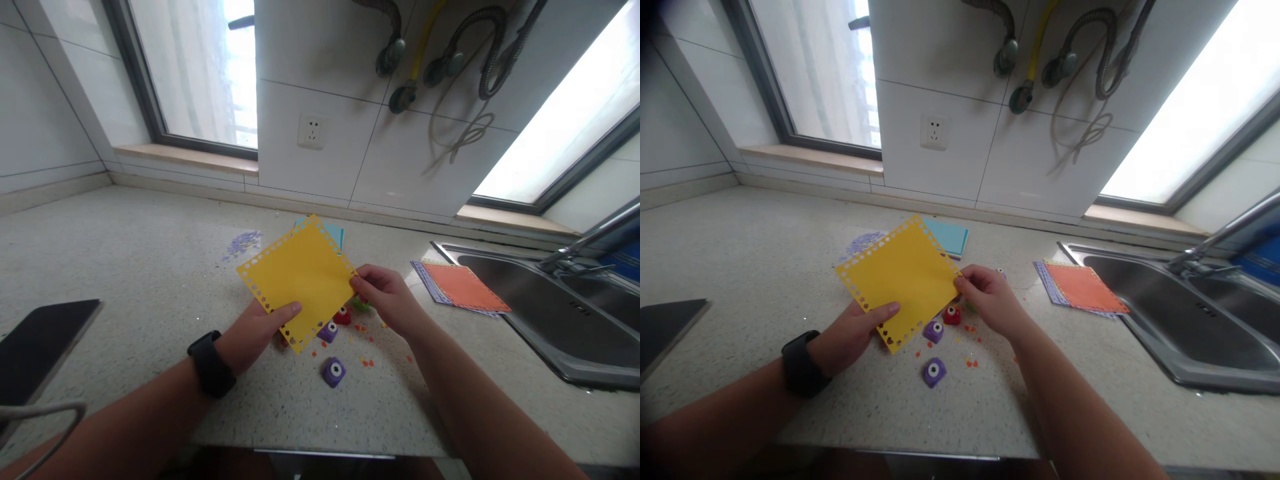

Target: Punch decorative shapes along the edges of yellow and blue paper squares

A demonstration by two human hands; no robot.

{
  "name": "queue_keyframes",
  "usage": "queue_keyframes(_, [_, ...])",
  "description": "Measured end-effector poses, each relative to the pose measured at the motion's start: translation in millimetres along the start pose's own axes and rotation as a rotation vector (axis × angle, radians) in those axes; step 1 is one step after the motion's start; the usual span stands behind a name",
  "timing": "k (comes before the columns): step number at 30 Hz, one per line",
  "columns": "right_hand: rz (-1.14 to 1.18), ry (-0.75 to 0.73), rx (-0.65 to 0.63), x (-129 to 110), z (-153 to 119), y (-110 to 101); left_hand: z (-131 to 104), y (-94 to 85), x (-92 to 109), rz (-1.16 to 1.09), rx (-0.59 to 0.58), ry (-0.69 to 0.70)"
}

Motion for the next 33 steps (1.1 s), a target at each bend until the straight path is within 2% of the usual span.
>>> queue_keyframes(4, [0.016,-0.01,0.018,2,0,-1,-1,-3.8,-2,0.002,-0.019,0.003])
queue_keyframes(8, [0.046,-0.022,0.013,5,0,-1,-1,-0.5,1,0.036,-0.022,-0.005])
queue_keyframes(13, [0.031,-0.032,0.017,6,0,1,-3,9.0,10,0.24,0.107,-0.021])
queue_keyframes(17, [-0.004,-0.044,0.053,5,1,1,-4,12.3,15,0.242,0.171,0.006])
queue_keyframes(20, [-0.156,-0.064,0.103,6,1,-3,-2,9.9,13,0.199,0.186,0.0])
queue_keyframes(24, [-0.481,-0.099,0.169,9,1,-11,3,1.3,3,0.198,0.212,0.025])
queue_keyframes(28, [-0.697,-0.016,0.178,14,5,-23,7,-5.1,-3,0.166,0.242,0.078])
queue_keyframes(33, [-0.863,0.092,0.151,17,9,-40,6,-7.0,-5,0.098,0.33,0.082])
Point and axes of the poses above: each hand's wrist, its own z-axis towards the middle knuckle, its own y-axis out of the palm, x = y × z, the point moved 1 cm from there along z, towards the middle knuckle, and after that the axes turned 6 degrees about -y, right-handed, at the moved point
